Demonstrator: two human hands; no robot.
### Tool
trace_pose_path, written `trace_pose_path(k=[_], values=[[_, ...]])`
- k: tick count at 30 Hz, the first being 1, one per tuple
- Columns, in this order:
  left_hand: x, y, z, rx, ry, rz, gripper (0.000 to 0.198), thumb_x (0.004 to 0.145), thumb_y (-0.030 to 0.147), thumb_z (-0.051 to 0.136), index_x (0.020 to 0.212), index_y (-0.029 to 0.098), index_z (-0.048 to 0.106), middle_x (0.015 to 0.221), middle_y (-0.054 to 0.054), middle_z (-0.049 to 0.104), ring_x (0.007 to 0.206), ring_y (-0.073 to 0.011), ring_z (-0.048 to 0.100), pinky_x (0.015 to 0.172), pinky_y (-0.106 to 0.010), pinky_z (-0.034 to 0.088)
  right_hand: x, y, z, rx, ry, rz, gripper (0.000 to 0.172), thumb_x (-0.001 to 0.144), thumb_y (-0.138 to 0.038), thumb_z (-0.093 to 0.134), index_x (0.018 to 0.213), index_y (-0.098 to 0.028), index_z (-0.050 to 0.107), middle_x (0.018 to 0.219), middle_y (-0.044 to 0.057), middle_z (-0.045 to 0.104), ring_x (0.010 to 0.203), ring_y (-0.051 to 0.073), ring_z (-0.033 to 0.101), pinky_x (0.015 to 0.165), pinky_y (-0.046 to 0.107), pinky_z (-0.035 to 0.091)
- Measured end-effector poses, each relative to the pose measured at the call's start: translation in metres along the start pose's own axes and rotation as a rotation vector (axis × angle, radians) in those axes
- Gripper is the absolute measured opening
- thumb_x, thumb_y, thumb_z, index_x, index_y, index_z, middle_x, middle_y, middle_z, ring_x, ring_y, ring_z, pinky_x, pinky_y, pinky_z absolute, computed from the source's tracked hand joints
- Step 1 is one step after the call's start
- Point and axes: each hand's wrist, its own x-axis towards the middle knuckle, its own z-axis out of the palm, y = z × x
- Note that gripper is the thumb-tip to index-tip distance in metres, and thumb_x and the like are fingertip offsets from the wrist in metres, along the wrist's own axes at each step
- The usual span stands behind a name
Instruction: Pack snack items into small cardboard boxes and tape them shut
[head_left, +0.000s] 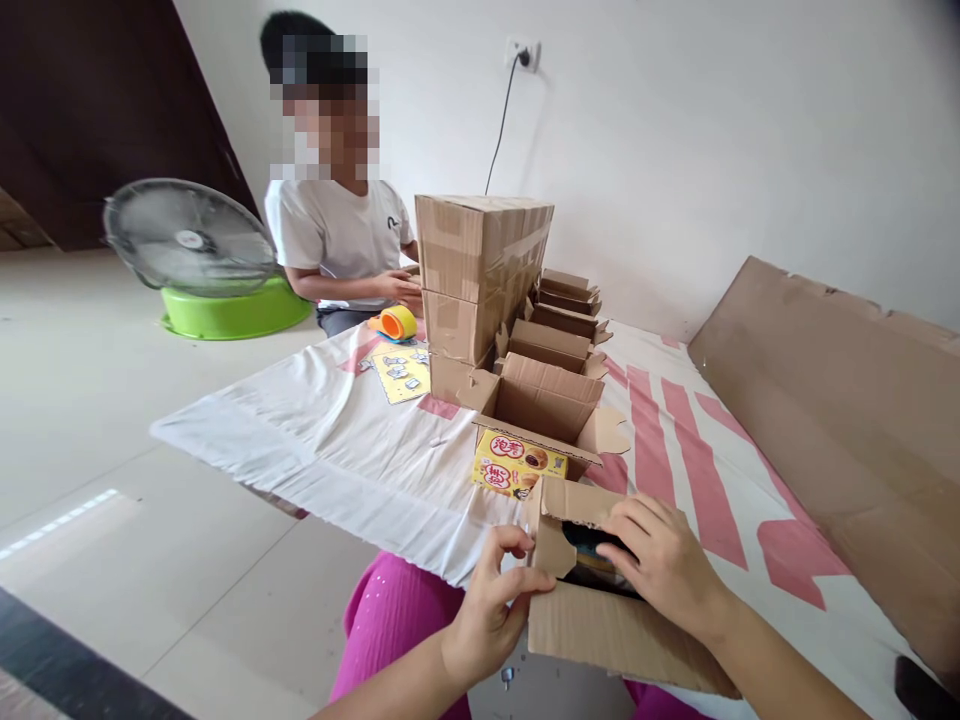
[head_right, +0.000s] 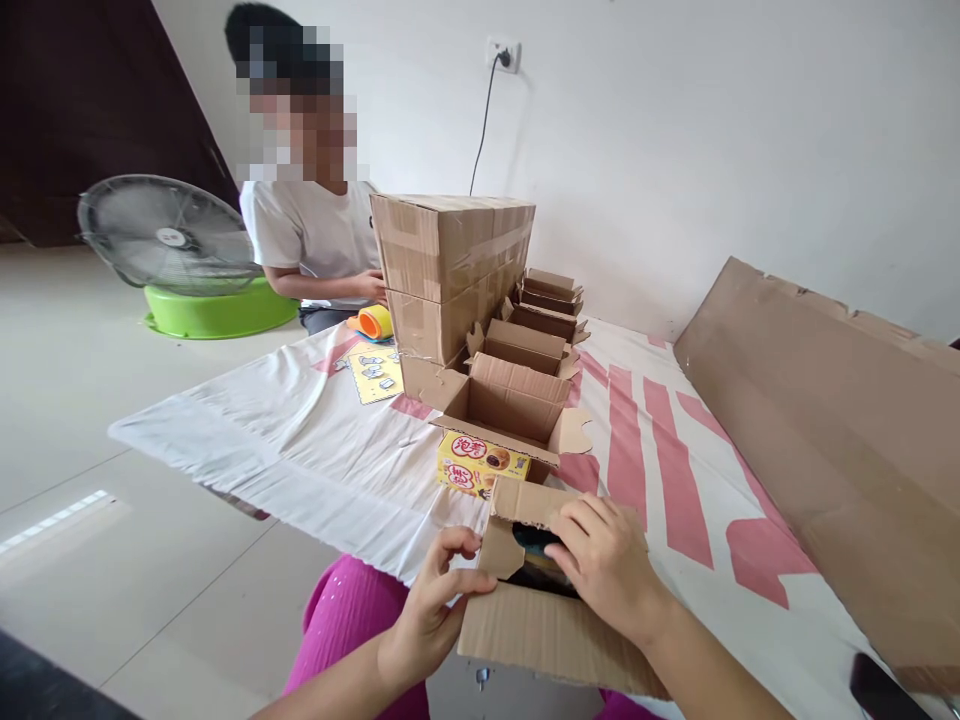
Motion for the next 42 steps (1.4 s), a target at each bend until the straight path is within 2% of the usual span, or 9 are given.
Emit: trace_pose_path(k=[6, 13, 16, 20, 25, 30, 34, 37, 42], values=[[0.004, 0.001, 0.004, -0.034, 0.042, -0.017, 0.035, 0.085, 0.000, 0.052, 0.103, 0.029, 0.062, 0.111, -0.005, 0.040, 0.103, -0.0164, 0.049, 0.088, -0.031, 0.046, -0.028, -0.008, -0.001, -0.004, 0.040, 0.010, 0.016, 0.090, -0.014, 0.053, 0.099, -0.021, 0.064, 0.111, 0.006, 0.067, 0.103, 0.021, 0.061, 0.091, 0.040, 0.051], [0.000, -0.001, 0.006, -0.056, 0.047, -0.042, 0.032, 0.091, 0.008, 0.047, 0.111, 0.030, 0.058, 0.112, -0.006, 0.044, 0.106, -0.0181, 0.049, 0.091, -0.033, 0.045, -0.041, -0.014, 0.001, 0.003, 0.083, 0.063, 0.014, 0.090, -0.020, 0.055, 0.100, -0.021, 0.065, 0.118, 0.007, 0.067, 0.110, 0.022, 0.061, 0.090, 0.038, 0.056], [-0.010, -0.006, 0.007, -0.145, 0.088, -0.162, 0.033, 0.094, 0.017, 0.044, 0.125, 0.029, 0.045, 0.112, -0.007, 0.048, 0.103, -0.0183, 0.051, 0.092, -0.035, 0.045, -0.046, -0.013, 0.008, -0.009, 0.100, 0.047, 0.016, 0.090, -0.017, 0.054, 0.101, -0.019, 0.065, 0.122, 0.009, 0.065, 0.113, 0.022, 0.059, 0.092, 0.038, 0.055], [-0.016, -0.017, 0.009, -0.258, 0.140, -0.426, 0.027, 0.096, 0.033, 0.044, 0.122, 0.026, 0.045, 0.113, -0.007, 0.051, 0.102, -0.0193, 0.052, 0.092, -0.037, 0.044, -0.055, -0.009, 0.019, -0.017, 0.124, -0.002, 0.016, 0.089, -0.016, 0.055, 0.102, -0.018, 0.065, 0.124, 0.011, 0.063, 0.116, 0.024, 0.057, 0.092, 0.039, 0.054], [-0.009, -0.035, 0.008, -0.435, 0.068, -0.561, 0.052, 0.087, 0.051, 0.056, 0.129, 0.023, 0.043, 0.128, -0.011, 0.051, 0.122, -0.0274, 0.046, 0.099, -0.042, 0.040, -0.058, -0.005, 0.023, 0.014, 0.141, 0.005, 0.017, 0.089, -0.019, 0.055, 0.102, -0.019, 0.065, 0.124, 0.010, 0.063, 0.116, 0.025, 0.057, 0.092, 0.039, 0.053], [0.000, -0.039, 0.003, -0.393, 0.016, -0.539, 0.046, 0.091, 0.048, 0.051, 0.129, 0.024, 0.045, 0.133, -0.010, 0.050, 0.123, -0.0260, 0.046, 0.101, -0.041, 0.037, -0.042, 0.000, 0.010, 0.101, 0.044, 0.160, 0.023, 0.090, -0.028, 0.055, 0.112, -0.025, 0.061, 0.115, 0.006, 0.067, 0.108, 0.022, 0.061, 0.089, 0.037, 0.054], [0.029, -0.028, -0.008, -0.192, 0.069, -0.327, 0.037, 0.090, 0.040, 0.054, 0.124, 0.024, 0.048, 0.129, -0.010, 0.050, 0.123, -0.0250, 0.045, 0.100, -0.042, 0.038, -0.015, 0.007, 0.000, 0.161, -0.087, 0.275, 0.028, 0.091, -0.029, 0.052, 0.118, -0.027, 0.056, 0.112, 0.005, 0.066, 0.102, 0.022, 0.063, 0.088, 0.040, 0.054], [0.058, -0.015, -0.014, -0.110, -0.001, -0.209, 0.041, 0.085, 0.036, 0.063, 0.122, 0.025, 0.049, 0.130, -0.010, 0.050, 0.124, -0.0253, 0.045, 0.106, -0.045, 0.035, 0.004, 0.014, -0.003, 0.249, -0.239, 0.354, 0.027, 0.089, -0.027, 0.052, 0.115, -0.026, 0.057, 0.103, 0.004, 0.066, 0.080, 0.018, 0.065, 0.077, 0.037, 0.055], [0.084, -0.005, -0.011, 0.010, -0.130, -0.248, 0.049, 0.072, 0.019, 0.072, 0.117, 0.024, 0.054, 0.126, -0.009, 0.051, 0.124, -0.0268, 0.045, 0.107, -0.046, 0.036, 0.023, 0.026, -0.003, 0.398, -0.432, 0.473, 0.027, 0.084, -0.023, 0.055, 0.111, -0.028, 0.059, 0.093, 0.000, 0.062, 0.071, 0.013, 0.062, 0.066, 0.029, 0.051]])
